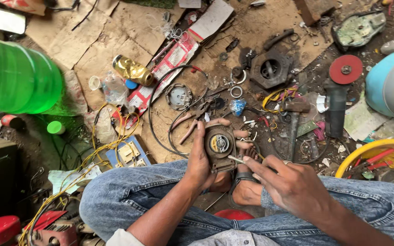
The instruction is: The person sits on the floor and uses a screwdriver to disassemble a small mechanical component. They then use an angle grinder to cut or smooth a metal part held in a vise.
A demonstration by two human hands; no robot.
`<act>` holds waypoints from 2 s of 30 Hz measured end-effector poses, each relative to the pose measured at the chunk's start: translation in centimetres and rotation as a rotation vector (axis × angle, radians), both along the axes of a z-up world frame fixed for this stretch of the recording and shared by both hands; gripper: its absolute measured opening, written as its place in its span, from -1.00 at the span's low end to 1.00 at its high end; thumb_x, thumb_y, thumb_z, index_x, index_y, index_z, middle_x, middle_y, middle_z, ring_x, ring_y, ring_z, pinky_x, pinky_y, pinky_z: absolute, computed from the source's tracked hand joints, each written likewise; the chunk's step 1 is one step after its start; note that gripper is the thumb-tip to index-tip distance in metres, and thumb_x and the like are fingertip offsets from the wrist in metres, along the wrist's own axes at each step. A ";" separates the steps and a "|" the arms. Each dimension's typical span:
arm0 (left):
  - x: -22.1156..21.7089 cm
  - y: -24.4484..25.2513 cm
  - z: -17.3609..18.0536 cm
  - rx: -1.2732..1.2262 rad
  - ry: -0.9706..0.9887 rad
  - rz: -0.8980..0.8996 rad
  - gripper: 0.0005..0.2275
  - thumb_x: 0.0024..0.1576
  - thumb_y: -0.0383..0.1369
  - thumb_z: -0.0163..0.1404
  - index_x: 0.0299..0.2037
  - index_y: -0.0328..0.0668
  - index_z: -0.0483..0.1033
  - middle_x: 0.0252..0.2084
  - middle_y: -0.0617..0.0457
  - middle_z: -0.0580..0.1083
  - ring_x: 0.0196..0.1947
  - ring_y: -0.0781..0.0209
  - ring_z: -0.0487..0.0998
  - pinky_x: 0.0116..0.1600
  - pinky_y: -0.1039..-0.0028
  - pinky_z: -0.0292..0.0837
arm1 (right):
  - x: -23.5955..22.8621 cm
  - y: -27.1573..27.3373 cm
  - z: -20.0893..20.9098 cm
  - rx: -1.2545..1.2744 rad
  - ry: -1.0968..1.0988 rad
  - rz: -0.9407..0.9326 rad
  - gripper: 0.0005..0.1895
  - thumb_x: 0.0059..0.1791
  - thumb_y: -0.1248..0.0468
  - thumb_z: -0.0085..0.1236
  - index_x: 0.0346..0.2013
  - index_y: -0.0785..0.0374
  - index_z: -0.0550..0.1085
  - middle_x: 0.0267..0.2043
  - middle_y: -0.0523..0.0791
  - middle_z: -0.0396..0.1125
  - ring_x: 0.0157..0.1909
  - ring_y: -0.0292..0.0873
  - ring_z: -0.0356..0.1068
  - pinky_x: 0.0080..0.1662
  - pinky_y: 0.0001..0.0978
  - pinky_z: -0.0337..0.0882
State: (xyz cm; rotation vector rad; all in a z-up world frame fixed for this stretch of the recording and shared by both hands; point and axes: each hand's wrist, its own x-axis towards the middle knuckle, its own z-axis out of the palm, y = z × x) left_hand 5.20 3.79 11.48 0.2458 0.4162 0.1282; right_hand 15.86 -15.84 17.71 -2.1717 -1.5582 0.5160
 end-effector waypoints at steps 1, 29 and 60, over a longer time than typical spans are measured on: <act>0.0 -0.1 -0.1 0.026 0.020 -0.012 -0.47 0.39 0.11 -0.37 0.23 -0.22 0.26 0.07 -0.40 0.50 -0.06 -0.12 0.64 0.02 0.08 0.64 | 0.0 0.0 0.0 -0.007 -0.018 0.013 -0.29 -0.31 0.37 0.25 0.17 0.10 0.44 -0.29 -0.10 0.34 -0.45 -0.06 0.48 -0.42 -0.24 0.50; 0.2 -1.8 -0.8 0.174 0.016 0.184 -0.52 0.38 0.08 -0.37 0.13 -0.22 0.27 -0.13 -0.23 0.51 -0.21 -0.05 0.66 -0.13 0.13 0.68 | -3.8 1.5 -2.3 0.082 0.238 -0.360 -0.42 -0.09 0.45 0.17 0.26 0.23 0.42 -0.36 -0.03 0.37 -0.48 -0.12 0.46 -0.42 -0.23 0.44; -1.5 -1.3 -1.5 0.386 -0.064 -0.367 -0.24 0.35 0.23 -0.56 0.22 -0.38 0.40 -0.14 -0.13 0.54 -0.25 0.16 0.60 -0.14 0.41 0.59 | 1.3 0.6 -2.8 0.134 0.144 -0.222 -0.75 -0.11 0.14 0.34 -0.24 0.20 0.59 -0.39 -0.11 0.49 -0.48 -0.06 0.50 -0.44 -0.24 0.45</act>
